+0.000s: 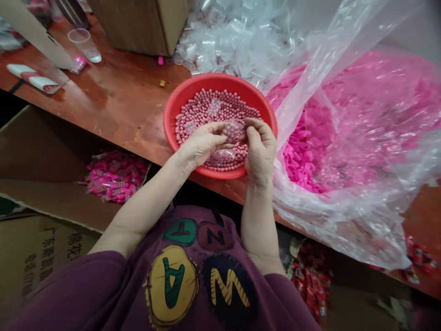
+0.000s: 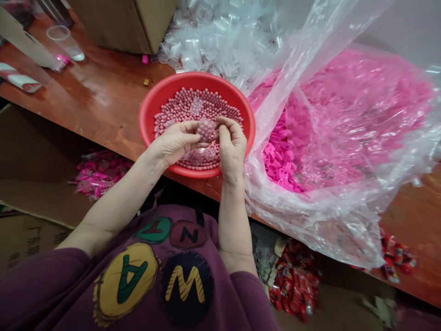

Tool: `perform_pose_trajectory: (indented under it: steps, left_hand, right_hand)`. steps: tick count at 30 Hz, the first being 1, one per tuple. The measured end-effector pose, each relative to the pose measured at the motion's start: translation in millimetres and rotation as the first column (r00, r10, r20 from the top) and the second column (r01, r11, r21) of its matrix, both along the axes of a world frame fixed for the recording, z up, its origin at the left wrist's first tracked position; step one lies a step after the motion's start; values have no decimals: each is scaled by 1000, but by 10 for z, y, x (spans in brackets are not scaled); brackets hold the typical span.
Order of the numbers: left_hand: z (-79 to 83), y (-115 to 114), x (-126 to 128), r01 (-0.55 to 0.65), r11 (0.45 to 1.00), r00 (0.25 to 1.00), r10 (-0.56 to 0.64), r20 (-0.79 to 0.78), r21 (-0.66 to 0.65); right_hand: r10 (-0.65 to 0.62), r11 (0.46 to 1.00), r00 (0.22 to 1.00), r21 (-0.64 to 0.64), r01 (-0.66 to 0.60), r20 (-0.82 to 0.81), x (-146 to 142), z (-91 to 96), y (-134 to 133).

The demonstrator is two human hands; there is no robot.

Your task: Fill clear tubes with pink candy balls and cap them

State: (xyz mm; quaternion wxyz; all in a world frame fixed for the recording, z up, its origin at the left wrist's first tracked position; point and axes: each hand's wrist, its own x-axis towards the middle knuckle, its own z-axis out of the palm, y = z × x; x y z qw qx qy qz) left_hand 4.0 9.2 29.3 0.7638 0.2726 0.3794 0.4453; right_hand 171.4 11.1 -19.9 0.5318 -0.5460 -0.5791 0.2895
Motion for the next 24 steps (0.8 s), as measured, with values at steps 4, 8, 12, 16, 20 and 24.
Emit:
perform_pose_trajectory:
  steps: [4,8,12,16,20,24]
  left_hand:
    - [-33,-8,-24,-25,1000,999,25,34,-9]
    - [-89,1,-64,-68,998,997,67,47,3]
    - [-129,9,-86,-90,996,994,89,65,19]
    - [-146,-8,-81,-107,992,993,103,61,71]
    - [-151,-30,-73,-134,986,990,129,51,96]
    - [-154,-45,-72,-141,983,990,140,19,116]
  right_hand:
    - [-62,991,995,118,70,-76,-67,-9,10]
    - [-272,882,933,328,339,-234,179,22,9]
    - [-584,794,805,277,541,103,1000,-4,-63]
    - [-421,850,727,-43,524,542,1645,-173,-253]
    - [-229,786,627,-239,570,745,1711,-365,-374]
    - [-263,804,583,-159,573,769,1671,-418,-341]
